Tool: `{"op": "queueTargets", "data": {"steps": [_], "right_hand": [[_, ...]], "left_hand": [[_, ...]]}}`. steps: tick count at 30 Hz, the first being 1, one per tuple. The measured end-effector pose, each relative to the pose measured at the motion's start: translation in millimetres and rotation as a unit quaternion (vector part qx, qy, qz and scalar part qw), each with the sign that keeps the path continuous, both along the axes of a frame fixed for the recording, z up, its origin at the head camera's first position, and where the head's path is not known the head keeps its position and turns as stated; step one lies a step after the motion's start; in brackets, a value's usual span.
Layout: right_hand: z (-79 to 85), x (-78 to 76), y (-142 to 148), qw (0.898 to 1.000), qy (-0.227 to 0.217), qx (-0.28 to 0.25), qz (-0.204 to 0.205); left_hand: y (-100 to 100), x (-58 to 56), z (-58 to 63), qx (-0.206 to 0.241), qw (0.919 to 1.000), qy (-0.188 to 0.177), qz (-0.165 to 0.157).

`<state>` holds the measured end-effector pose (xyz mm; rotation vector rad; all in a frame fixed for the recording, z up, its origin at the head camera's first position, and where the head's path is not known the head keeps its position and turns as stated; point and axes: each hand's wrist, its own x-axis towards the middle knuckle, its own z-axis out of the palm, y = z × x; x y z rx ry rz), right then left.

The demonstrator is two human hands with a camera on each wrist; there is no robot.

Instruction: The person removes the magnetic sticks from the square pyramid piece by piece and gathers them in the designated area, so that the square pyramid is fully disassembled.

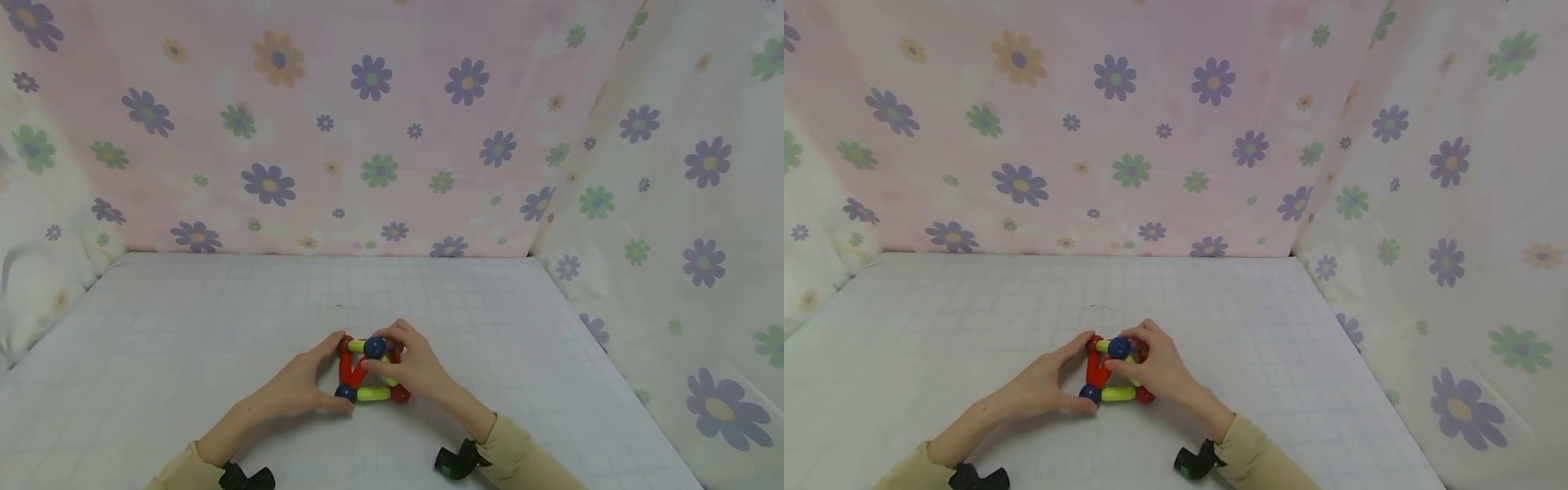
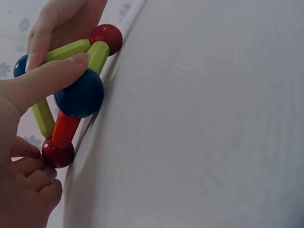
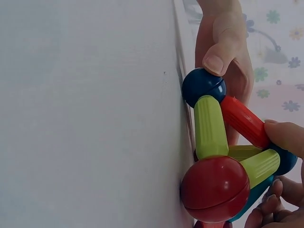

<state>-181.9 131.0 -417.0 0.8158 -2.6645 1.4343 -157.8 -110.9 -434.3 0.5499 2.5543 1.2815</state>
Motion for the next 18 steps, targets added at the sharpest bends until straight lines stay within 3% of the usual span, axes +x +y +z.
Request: {"op": "queueTargets", "data": {"steps": [10,18], "right_hand": [[-1.9,-4.4,0.4,0.999,-0.027,-0.007,0.017],[-4.5,-6.3,-0.1,0.999,-0.011,-0.026,0.029]], "left_hand": [[0.2,-0.1,-0.1,-0.005,1.0,0.006,-0.003],[1.5,0.4,1.0,-0.007,0.9999,0.012,-0.008]]}}
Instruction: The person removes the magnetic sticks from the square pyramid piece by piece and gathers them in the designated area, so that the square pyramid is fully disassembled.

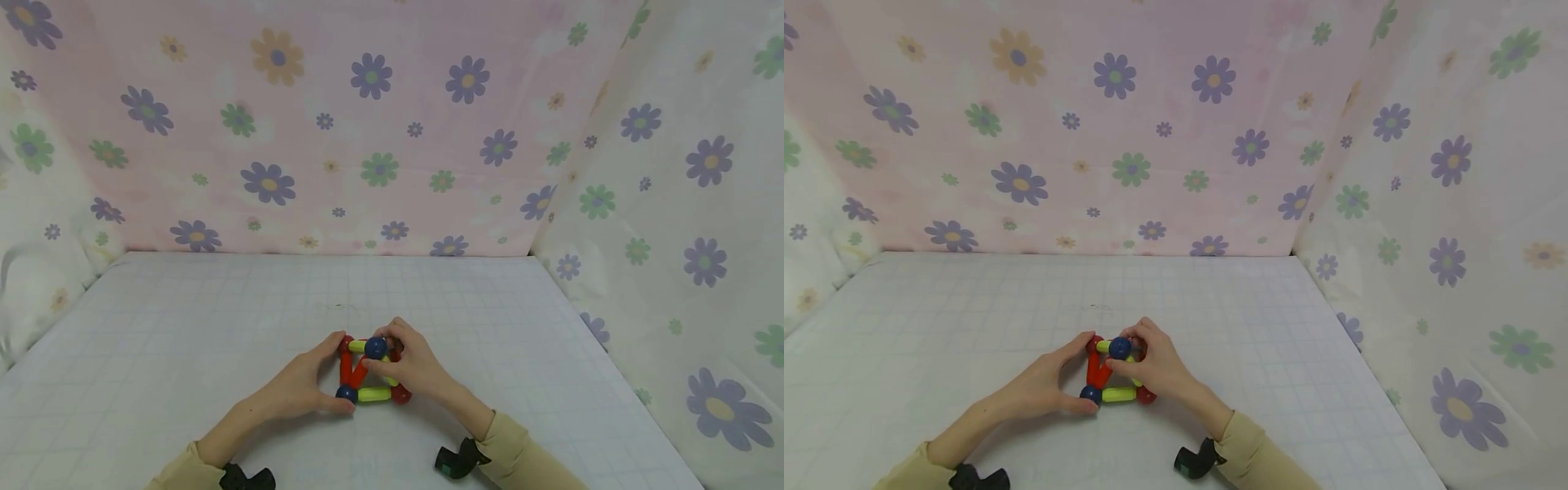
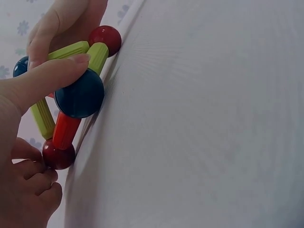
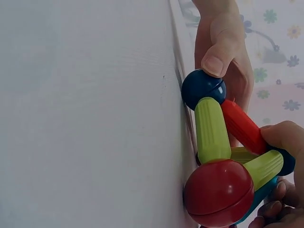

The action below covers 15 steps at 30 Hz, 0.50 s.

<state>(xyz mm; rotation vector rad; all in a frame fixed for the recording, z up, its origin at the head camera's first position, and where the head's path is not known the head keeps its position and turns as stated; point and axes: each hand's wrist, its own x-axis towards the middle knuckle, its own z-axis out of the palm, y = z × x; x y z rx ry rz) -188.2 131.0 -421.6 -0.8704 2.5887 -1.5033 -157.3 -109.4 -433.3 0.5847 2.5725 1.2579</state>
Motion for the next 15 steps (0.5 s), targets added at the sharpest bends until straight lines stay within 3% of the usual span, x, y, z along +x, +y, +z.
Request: {"op": "queueTargets", "data": {"steps": [7,15], "right_hand": [[-0.8,-0.9,0.2,0.999,0.032,0.005,0.005],[1.2,0.0,-0.6,0.999,0.035,0.016,0.006]], "left_hand": [[0.7,0.2,-0.6,-0.011,0.9999,0.001,0.002],[1.6,0.4,0.8,-0.016,0.9999,0.001,-0.002]]}}
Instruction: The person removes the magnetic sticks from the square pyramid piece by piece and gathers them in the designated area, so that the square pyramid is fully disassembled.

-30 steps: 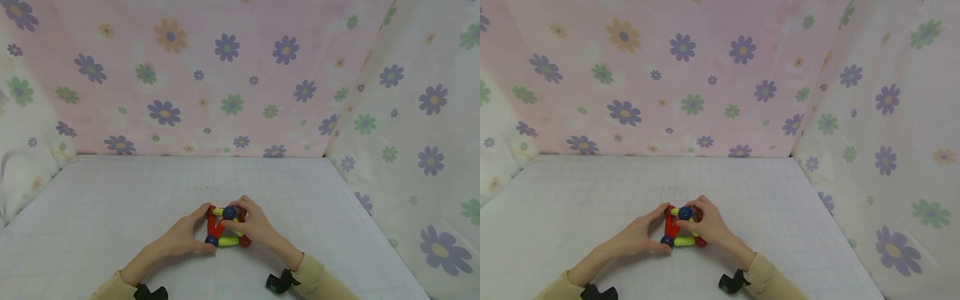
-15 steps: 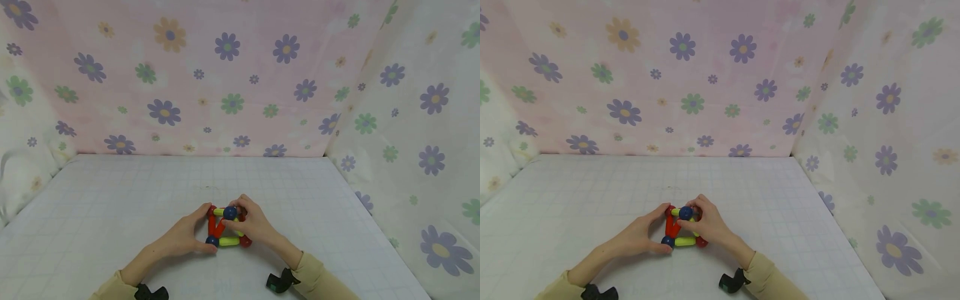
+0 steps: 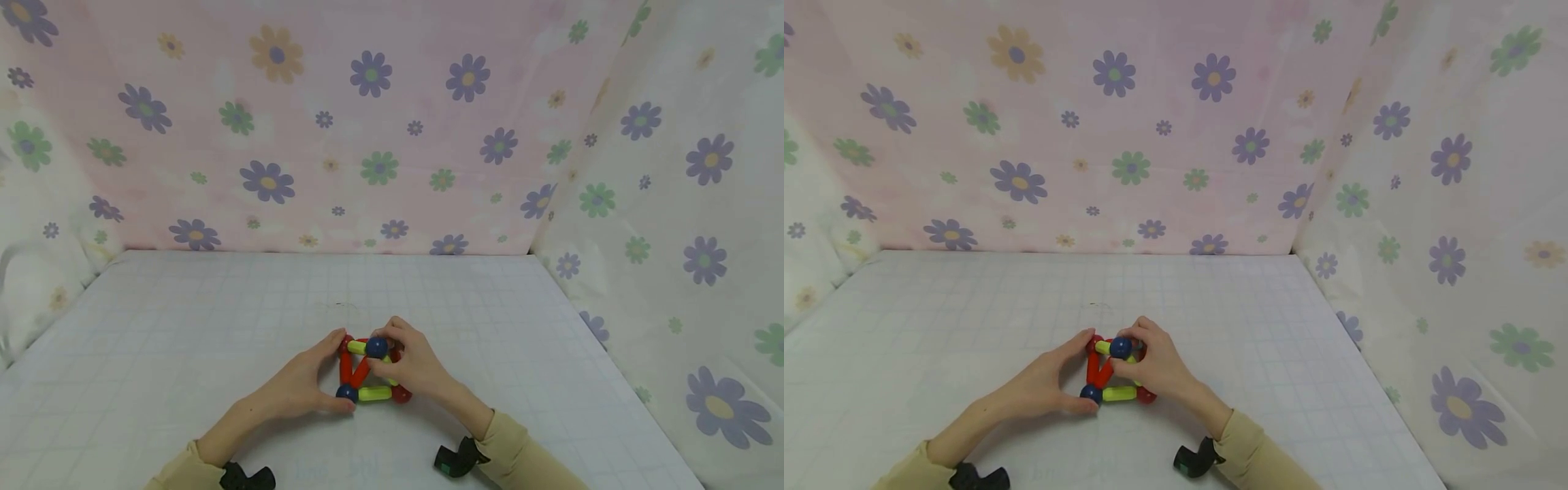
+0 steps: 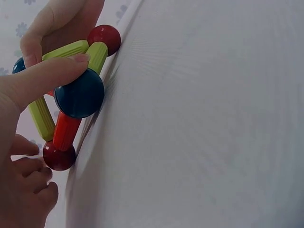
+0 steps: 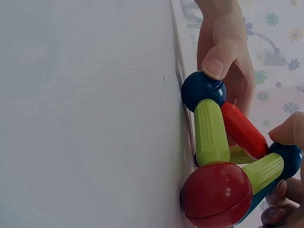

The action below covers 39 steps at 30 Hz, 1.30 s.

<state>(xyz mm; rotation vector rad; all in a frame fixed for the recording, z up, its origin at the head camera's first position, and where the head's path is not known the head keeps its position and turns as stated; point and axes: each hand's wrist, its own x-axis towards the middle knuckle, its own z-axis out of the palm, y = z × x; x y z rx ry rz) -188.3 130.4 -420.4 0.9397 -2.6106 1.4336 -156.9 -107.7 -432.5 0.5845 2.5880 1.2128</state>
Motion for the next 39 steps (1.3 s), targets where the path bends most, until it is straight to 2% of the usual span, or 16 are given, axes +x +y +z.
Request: {"op": "queueTargets", "data": {"steps": [11,19,32,39], "right_hand": [[3.8,1.7,6,1.0,0.004,-0.01,-0.003],[12.0,3.4,23,1.0,0.023,0.0,-0.011],[16.1,6.6,47,0.999,0.04,0.012,-0.029],[14.5,3.4,58,0.998,0.04,0.014,-0.037]], "left_hand": [[-2,0.5,0.7,0.002,1.0,0.001,-0.01],[-1,-0.3,-0.8,-0.001,0.9999,0.004,-0.01],[0,0.3,0.1,-0.003,1.0,-0.002,-0.004],[-1,0.3,-0.7,-0.003,1.0,-0.001,-0.005]]}}
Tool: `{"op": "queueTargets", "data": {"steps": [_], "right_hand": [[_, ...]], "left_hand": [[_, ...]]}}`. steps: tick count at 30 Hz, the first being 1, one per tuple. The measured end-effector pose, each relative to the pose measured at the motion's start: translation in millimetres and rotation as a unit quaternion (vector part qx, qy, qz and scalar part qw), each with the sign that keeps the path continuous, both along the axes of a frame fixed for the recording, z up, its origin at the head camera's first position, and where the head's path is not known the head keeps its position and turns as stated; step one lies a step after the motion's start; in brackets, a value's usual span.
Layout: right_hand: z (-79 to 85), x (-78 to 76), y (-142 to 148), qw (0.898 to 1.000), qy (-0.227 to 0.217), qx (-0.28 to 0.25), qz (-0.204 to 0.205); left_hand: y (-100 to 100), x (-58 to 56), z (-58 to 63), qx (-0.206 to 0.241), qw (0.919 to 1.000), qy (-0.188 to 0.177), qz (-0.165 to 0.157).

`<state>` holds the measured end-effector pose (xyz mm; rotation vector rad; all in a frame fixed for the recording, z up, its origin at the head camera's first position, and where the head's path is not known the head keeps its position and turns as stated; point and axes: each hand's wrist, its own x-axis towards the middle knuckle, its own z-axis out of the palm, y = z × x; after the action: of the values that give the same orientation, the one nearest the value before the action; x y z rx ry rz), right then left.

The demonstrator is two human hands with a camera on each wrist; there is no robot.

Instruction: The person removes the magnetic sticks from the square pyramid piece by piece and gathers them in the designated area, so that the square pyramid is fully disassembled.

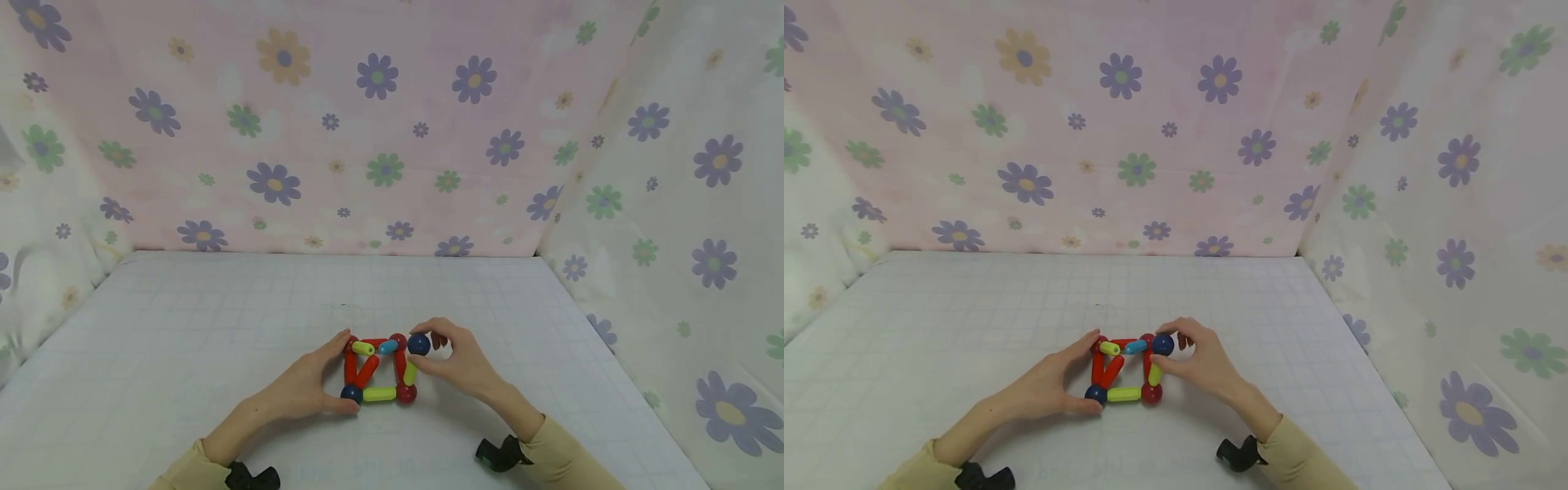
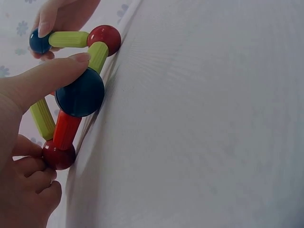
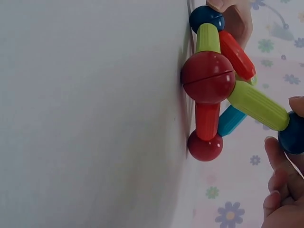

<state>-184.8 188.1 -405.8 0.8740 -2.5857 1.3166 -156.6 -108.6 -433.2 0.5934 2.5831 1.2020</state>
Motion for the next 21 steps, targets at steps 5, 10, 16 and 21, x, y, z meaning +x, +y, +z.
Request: {"op": "queueTargets", "data": {"steps": [5,10,16,21], "right_hand": [[-1.5,-2.1,6,1.0,-0.016,-0.006,0.007],[-1.4,-4.1,12,1.0,-0.017,0.002,0.014],[-5.7,-6.7,21,1.0,-0.024,-0.003,0.009],[-10.8,-10.4,29,0.999,-0.046,-0.001,0.007]], "left_hand": [[0,0.5,0.6,-0.001,1.0,-0.001,0.001],[0,0.4,1.1,0.0,1.0,-0.002,0.001],[0,0.1,1.5,0.0,1.0,-0.005,0.003],[1,-0.4,1.0,-0.003,1.0,-0.002,0.004]]}}
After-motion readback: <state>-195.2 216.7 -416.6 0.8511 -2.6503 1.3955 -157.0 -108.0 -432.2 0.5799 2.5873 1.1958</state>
